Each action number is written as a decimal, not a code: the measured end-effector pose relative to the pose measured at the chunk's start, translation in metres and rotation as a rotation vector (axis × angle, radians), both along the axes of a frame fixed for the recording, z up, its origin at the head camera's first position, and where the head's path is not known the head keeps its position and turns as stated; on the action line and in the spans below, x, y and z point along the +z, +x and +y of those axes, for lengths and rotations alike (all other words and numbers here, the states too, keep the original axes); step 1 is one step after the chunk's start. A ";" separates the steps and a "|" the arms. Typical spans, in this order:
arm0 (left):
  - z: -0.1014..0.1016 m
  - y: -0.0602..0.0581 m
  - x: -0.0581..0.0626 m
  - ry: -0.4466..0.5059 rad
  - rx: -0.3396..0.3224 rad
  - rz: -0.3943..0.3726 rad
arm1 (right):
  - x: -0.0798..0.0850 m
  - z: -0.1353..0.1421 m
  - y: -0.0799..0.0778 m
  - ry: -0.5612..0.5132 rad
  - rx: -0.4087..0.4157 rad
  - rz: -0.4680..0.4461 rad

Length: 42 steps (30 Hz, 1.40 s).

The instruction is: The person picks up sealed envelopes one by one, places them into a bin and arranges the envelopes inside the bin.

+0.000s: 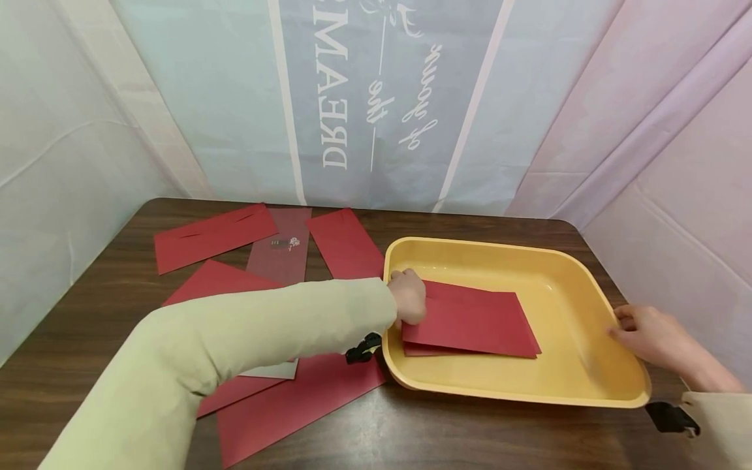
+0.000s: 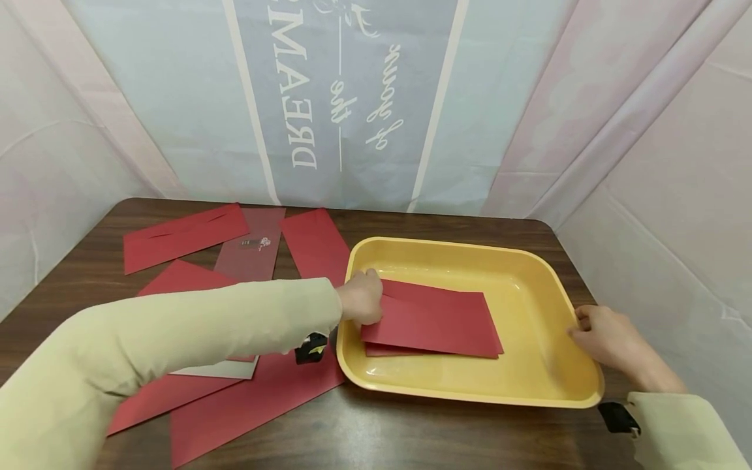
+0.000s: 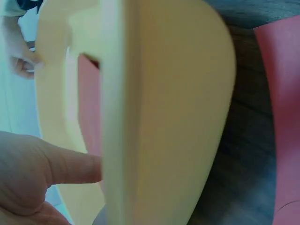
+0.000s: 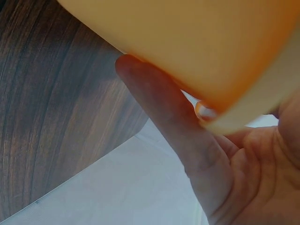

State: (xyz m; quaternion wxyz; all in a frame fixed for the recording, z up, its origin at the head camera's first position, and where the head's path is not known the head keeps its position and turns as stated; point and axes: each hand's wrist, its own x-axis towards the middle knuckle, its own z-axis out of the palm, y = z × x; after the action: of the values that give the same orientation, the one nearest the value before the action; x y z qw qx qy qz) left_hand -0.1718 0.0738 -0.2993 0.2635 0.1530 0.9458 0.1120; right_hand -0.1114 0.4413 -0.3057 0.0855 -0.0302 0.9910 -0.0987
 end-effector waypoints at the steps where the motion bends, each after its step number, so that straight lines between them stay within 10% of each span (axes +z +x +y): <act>1: 0.001 0.000 -0.001 -0.023 -0.008 0.001 | 0.000 0.000 0.000 0.000 0.001 0.002; 14: 0.004 0.008 0.002 -0.169 -0.128 -0.016 | -0.002 0.002 0.000 -0.004 0.002 -0.005; 28: 0.003 0.011 0.000 -0.100 -0.058 -0.044 | 0.000 0.000 0.000 0.000 0.001 -0.003; 42: -0.019 0.009 0.012 0.289 0.023 -0.040 | -0.001 -0.001 0.000 0.007 -0.003 0.000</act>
State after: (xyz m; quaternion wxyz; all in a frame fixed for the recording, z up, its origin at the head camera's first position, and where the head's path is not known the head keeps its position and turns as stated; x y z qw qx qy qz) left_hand -0.1623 0.0545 -0.2873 0.2563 0.1764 0.9161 0.2530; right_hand -0.1114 0.4405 -0.3069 0.0854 -0.0286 0.9914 -0.0954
